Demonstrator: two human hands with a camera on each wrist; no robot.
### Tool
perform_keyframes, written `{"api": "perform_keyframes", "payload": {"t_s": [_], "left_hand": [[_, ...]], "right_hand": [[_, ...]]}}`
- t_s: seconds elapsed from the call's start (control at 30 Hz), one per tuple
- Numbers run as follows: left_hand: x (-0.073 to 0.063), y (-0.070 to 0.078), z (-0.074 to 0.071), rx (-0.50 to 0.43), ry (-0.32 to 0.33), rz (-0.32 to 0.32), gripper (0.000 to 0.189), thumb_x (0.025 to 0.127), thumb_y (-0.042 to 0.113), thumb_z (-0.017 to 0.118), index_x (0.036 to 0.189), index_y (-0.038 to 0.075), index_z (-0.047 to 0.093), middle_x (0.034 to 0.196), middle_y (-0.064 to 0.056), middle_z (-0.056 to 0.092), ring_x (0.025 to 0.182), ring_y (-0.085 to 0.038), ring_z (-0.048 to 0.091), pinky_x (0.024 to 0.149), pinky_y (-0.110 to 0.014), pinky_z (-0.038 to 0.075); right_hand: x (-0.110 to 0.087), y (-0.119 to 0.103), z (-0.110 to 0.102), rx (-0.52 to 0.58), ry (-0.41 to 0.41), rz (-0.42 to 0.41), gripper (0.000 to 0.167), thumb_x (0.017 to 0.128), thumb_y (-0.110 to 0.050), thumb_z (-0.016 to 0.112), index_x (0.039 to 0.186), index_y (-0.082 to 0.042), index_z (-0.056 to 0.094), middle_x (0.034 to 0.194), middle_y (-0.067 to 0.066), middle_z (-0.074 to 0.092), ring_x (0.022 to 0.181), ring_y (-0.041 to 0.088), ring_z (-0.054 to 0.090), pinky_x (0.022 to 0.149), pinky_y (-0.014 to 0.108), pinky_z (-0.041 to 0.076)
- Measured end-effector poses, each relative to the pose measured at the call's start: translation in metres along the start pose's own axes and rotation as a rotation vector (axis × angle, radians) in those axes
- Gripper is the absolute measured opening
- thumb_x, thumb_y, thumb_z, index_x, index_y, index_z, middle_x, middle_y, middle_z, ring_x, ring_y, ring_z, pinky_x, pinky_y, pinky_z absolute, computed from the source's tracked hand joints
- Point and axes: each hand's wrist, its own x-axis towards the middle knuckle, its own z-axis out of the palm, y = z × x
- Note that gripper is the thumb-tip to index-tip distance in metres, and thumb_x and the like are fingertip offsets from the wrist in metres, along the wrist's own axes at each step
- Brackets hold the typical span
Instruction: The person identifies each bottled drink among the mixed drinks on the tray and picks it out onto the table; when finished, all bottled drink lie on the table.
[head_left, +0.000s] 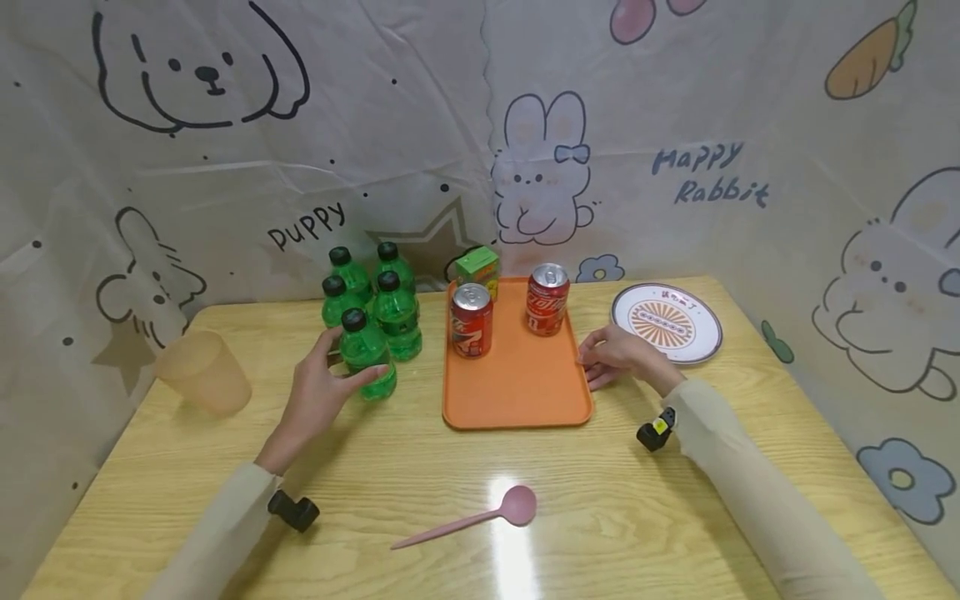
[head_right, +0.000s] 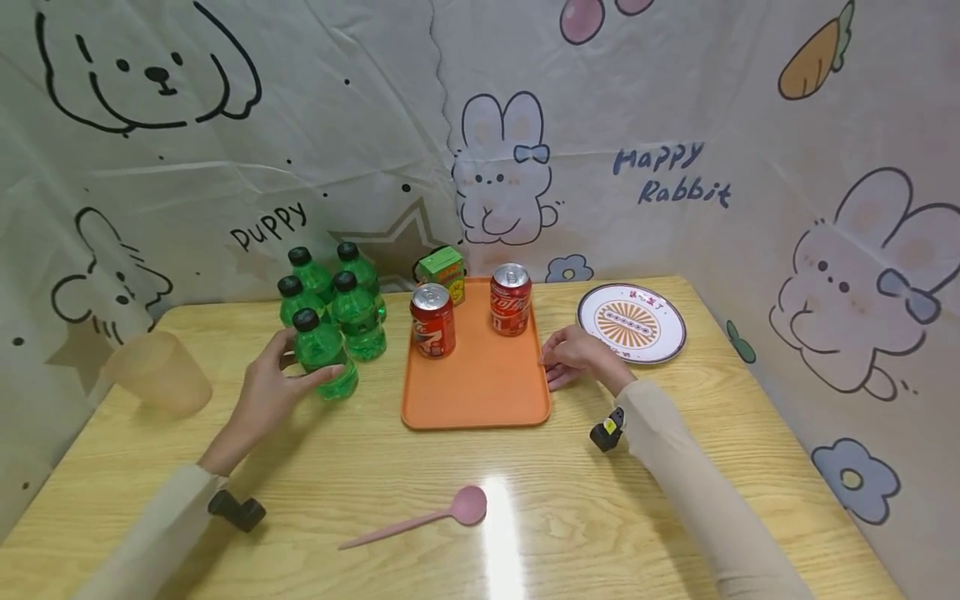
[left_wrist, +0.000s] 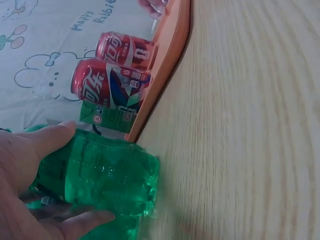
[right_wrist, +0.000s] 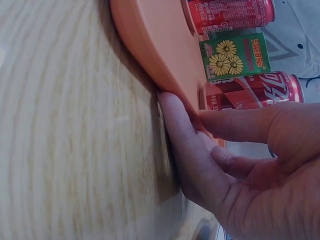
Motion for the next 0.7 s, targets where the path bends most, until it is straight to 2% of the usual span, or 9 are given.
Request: {"api": "perform_keyframes", "payload": {"t_s": [0.13,0.3,0.4,0.47,0.57,0.63,0.7], "left_hand": [[0.001,-0.001,0.001,-0.002,0.005,-0.011,0.085,0.09,0.034,0.086,0.155,0.003,0.04,0.146,-0.022,0.055,0.129,-0.04,0.057,0.101,-0.055,0.054],[0.004,-0.004,0.005,-0.007,0.042,-0.008,0.088,0.089,0.031,0.086,0.154,-0.003,0.038,0.15,-0.027,0.048,0.133,-0.043,0.052,0.109,-0.06,0.048],[0.005,-0.006,0.007,-0.02,0.047,0.013,0.085,0.089,0.027,0.086,0.153,-0.004,0.038,0.148,-0.026,0.048,0.132,-0.04,0.051,0.104,-0.056,0.052],[0.002,-0.008,0.006,-0.034,0.055,0.034,0.082,0.09,0.025,0.086,0.152,-0.002,0.041,0.145,-0.023,0.049,0.13,-0.036,0.053,0.099,-0.048,0.057],[-0.002,-0.009,0.002,-0.084,0.13,0.111,0.066,0.093,0.02,0.082,0.146,-0.002,0.049,0.139,-0.019,0.053,0.126,-0.028,0.054,0.093,-0.031,0.059],[-0.005,-0.008,-0.004,-0.127,0.209,0.193,0.052,0.097,0.014,0.077,0.14,-0.002,0.056,0.136,-0.017,0.057,0.125,-0.022,0.055,0.093,-0.021,0.056],[-0.005,-0.004,-0.012,-0.131,0.283,0.293,0.041,0.098,0.006,0.073,0.136,-0.004,0.06,0.134,-0.018,0.06,0.125,-0.018,0.056,0.094,-0.016,0.052]], "right_hand": [[0.0,0.002,0.001,0.019,-0.001,-0.005,0.022,0.103,0.001,0.055,0.122,0.012,0.053,0.089,0.01,0.065,0.07,0.015,0.07,0.072,0.033,0.065],[0.002,0.003,-0.003,0.035,-0.001,-0.03,0.025,0.104,0.001,0.055,0.125,0.013,0.052,0.089,0.01,0.066,0.071,0.015,0.069,0.073,0.033,0.065],[0.002,0.006,-0.005,0.044,-0.002,-0.052,0.026,0.105,0.0,0.054,0.126,0.014,0.051,0.089,0.01,0.066,0.072,0.014,0.069,0.073,0.033,0.065],[0.001,0.008,-0.005,0.028,0.001,-0.073,0.026,0.105,0.0,0.054,0.126,0.014,0.051,0.09,0.012,0.067,0.073,0.015,0.07,0.073,0.033,0.065],[-0.003,0.008,-0.007,-0.051,0.027,-0.128,0.026,0.105,0.0,0.053,0.126,0.015,0.053,0.095,0.017,0.069,0.073,0.017,0.072,0.073,0.036,0.065],[-0.008,0.005,-0.011,-0.121,0.069,-0.195,0.027,0.105,0.001,0.052,0.126,0.016,0.053,0.1,0.024,0.069,0.074,0.022,0.074,0.073,0.039,0.066],[-0.015,0.0,-0.018,-0.212,0.137,-0.27,0.027,0.106,-0.001,0.052,0.127,0.015,0.055,0.107,0.028,0.068,0.08,0.027,0.075,0.073,0.042,0.065]]}}
